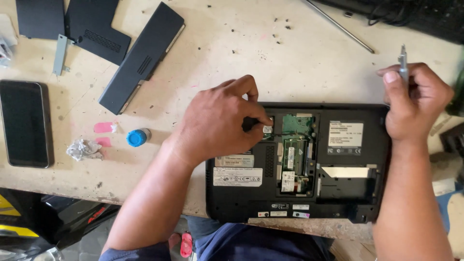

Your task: A person uses a precision tool to manipulate and seat a small internal connector on a laptop's motherboard.

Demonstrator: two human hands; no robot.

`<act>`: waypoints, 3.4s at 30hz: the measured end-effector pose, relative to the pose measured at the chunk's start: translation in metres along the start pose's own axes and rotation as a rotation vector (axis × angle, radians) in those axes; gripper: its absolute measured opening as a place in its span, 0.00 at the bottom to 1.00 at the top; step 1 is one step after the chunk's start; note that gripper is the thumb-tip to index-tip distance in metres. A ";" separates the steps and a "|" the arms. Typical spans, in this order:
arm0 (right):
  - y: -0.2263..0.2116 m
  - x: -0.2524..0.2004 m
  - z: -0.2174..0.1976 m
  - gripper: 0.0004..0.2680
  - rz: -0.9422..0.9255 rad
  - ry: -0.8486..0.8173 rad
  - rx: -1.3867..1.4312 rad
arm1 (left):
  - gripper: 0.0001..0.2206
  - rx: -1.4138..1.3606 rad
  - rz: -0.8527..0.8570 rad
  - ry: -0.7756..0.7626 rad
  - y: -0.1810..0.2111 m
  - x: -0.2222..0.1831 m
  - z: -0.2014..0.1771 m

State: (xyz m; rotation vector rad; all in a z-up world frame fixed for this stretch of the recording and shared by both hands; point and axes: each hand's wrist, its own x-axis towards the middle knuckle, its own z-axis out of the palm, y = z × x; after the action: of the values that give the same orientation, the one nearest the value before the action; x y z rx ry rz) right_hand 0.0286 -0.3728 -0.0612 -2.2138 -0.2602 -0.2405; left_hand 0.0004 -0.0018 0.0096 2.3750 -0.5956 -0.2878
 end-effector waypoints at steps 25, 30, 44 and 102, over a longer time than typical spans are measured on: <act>0.054 -0.025 -0.013 0.12 0.343 0.013 0.135 | 0.09 -0.190 0.149 -0.083 -0.034 0.015 0.004; 0.051 -0.025 -0.013 0.11 0.299 0.014 0.151 | 0.07 -0.158 0.190 -0.028 -0.029 0.013 0.015; -0.002 0.000 0.001 0.11 0.176 0.024 -0.004 | 0.24 -0.207 0.000 -0.138 -0.021 0.018 0.010; -0.001 0.000 0.002 0.10 0.191 0.041 -0.024 | 0.18 -0.169 0.164 -0.115 -0.027 0.015 0.009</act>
State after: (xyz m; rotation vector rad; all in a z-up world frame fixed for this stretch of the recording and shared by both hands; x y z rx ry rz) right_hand 0.0285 -0.3705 -0.0619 -2.2375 -0.0228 -0.1847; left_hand 0.0193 0.0039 -0.0156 2.1446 -0.7837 -0.3873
